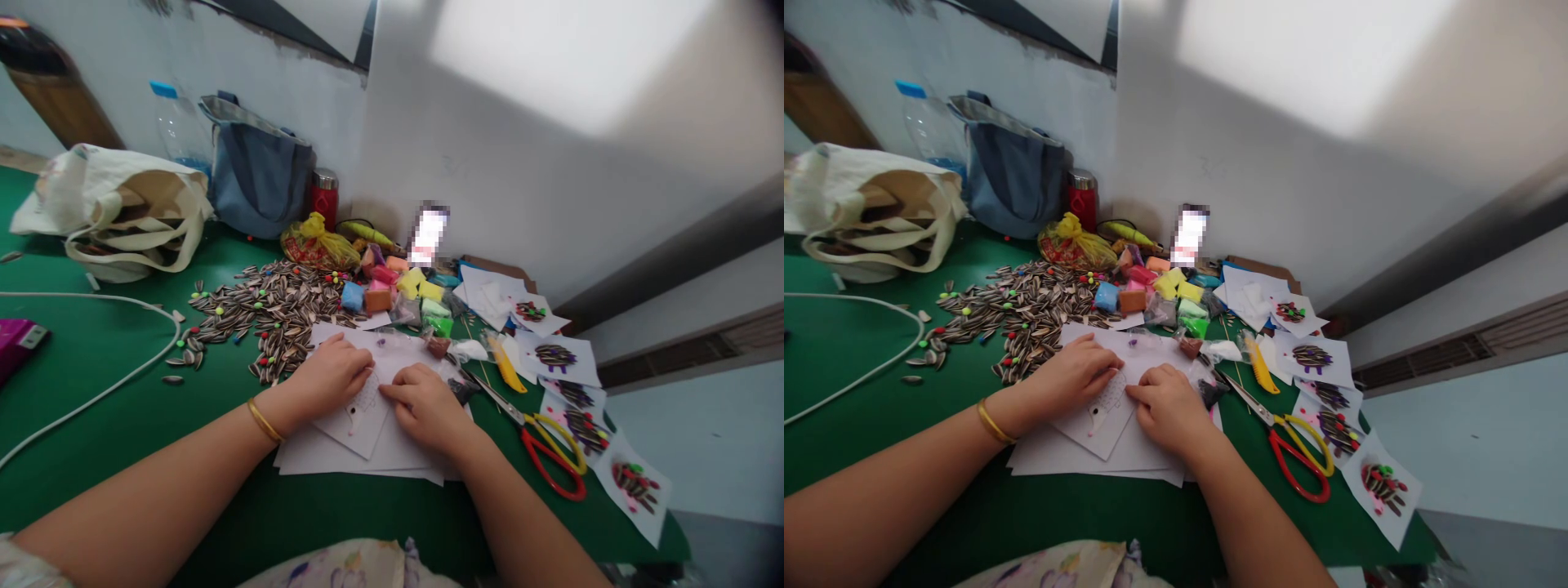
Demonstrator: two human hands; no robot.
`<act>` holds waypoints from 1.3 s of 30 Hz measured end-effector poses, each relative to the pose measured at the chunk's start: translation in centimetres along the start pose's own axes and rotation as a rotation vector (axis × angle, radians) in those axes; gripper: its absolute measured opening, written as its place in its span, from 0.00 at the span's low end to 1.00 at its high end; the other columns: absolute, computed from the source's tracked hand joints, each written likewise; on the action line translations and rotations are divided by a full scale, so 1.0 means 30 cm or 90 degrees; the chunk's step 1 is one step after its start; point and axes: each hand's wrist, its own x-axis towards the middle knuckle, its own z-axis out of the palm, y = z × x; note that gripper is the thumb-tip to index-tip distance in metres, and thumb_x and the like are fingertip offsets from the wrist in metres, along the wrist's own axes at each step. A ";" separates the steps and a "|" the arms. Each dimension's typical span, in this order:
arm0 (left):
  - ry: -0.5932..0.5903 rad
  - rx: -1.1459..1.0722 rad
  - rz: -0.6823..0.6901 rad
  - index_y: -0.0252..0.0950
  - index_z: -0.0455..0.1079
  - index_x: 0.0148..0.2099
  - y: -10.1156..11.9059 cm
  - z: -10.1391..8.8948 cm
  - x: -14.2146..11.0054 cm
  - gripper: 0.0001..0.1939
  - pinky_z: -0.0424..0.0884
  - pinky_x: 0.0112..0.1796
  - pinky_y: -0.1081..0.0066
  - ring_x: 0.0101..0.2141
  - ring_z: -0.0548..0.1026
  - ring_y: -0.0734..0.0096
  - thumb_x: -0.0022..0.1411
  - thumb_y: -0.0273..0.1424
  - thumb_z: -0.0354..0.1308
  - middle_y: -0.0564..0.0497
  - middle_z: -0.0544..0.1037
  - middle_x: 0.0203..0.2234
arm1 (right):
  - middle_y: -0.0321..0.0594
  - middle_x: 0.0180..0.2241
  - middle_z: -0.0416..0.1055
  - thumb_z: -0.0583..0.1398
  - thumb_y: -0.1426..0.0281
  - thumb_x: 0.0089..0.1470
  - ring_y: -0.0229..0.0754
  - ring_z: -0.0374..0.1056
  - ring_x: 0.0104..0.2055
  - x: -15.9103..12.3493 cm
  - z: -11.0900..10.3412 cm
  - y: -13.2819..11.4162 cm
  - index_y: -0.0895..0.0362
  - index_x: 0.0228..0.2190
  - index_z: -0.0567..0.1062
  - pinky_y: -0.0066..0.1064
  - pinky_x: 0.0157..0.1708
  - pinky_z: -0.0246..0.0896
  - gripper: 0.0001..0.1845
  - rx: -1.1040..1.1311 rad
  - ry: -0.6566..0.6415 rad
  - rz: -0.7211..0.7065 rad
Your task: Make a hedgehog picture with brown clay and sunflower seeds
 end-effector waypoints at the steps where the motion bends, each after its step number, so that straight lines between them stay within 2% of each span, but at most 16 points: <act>1: 0.000 0.000 0.000 0.38 0.73 0.41 0.000 0.000 0.000 0.11 0.60 0.52 0.55 0.36 0.74 0.62 0.67 0.32 0.49 0.48 0.78 0.30 | 0.42 0.38 0.73 0.58 0.78 0.55 0.45 0.64 0.44 0.000 0.001 -0.002 0.51 0.46 0.79 0.37 0.47 0.58 0.20 -0.001 0.000 0.002; 5: 0.006 -0.003 0.001 0.38 0.73 0.41 0.000 0.000 0.000 0.11 0.60 0.52 0.55 0.36 0.74 0.62 0.67 0.32 0.49 0.48 0.78 0.30 | 0.42 0.38 0.74 0.57 0.79 0.54 0.45 0.65 0.44 0.000 0.005 -0.001 0.52 0.45 0.80 0.38 0.47 0.60 0.20 0.013 0.006 0.002; 12: 0.009 -0.003 0.001 0.38 0.73 0.42 -0.002 0.002 0.000 0.11 0.60 0.52 0.55 0.36 0.74 0.62 0.67 0.32 0.49 0.48 0.77 0.29 | 0.42 0.39 0.75 0.56 0.79 0.54 0.43 0.67 0.44 -0.002 -0.001 0.014 0.54 0.44 0.81 0.35 0.47 0.63 0.20 0.118 0.056 0.037; 18: 0.001 -0.003 0.000 0.38 0.73 0.41 0.002 -0.002 0.001 0.11 0.60 0.51 0.56 0.36 0.74 0.62 0.67 0.32 0.49 0.48 0.78 0.30 | 0.43 0.38 0.74 0.56 0.79 0.54 0.44 0.66 0.43 0.002 0.005 0.010 0.54 0.45 0.80 0.37 0.46 0.62 0.20 0.058 0.045 0.007; 23: 0.005 -0.007 -0.001 0.38 0.73 0.41 0.002 -0.001 0.000 0.11 0.60 0.51 0.55 0.36 0.74 0.62 0.67 0.31 0.49 0.48 0.78 0.30 | 0.42 0.38 0.75 0.56 0.79 0.54 0.44 0.67 0.42 0.003 0.008 0.011 0.54 0.43 0.80 0.36 0.46 0.62 0.19 0.063 0.057 0.013; 30: 0.005 -0.005 0.000 0.38 0.73 0.41 0.001 0.003 0.001 0.11 0.61 0.51 0.55 0.36 0.75 0.62 0.67 0.32 0.50 0.48 0.78 0.30 | 0.42 0.38 0.75 0.57 0.78 0.54 0.45 0.65 0.43 0.003 0.012 -0.001 0.53 0.45 0.80 0.37 0.46 0.59 0.19 0.026 0.018 0.017; 34: 0.003 -0.011 -0.006 0.38 0.73 0.43 0.004 -0.005 -0.004 0.10 0.57 0.56 0.52 0.39 0.75 0.62 0.67 0.31 0.50 0.48 0.79 0.33 | 0.42 0.38 0.74 0.57 0.77 0.53 0.46 0.65 0.43 0.001 0.011 -0.008 0.53 0.45 0.80 0.38 0.46 0.58 0.20 0.002 0.001 0.019; 37: -0.002 -0.039 0.026 0.39 0.73 0.45 0.015 -0.023 -0.010 0.10 0.54 0.59 0.52 0.43 0.74 0.62 0.66 0.30 0.52 0.49 0.79 0.37 | 0.41 0.38 0.74 0.57 0.78 0.54 0.45 0.64 0.43 0.001 0.010 -0.008 0.52 0.46 0.79 0.38 0.47 0.57 0.20 0.002 -0.001 0.023; 39: -0.024 -0.060 0.063 0.39 0.73 0.46 0.024 -0.035 -0.013 0.10 0.59 0.57 0.56 0.45 0.73 0.62 0.66 0.30 0.52 0.48 0.79 0.39 | 0.41 0.38 0.74 0.57 0.77 0.55 0.45 0.64 0.43 0.001 0.008 -0.008 0.52 0.46 0.79 0.37 0.46 0.57 0.20 0.004 -0.005 0.025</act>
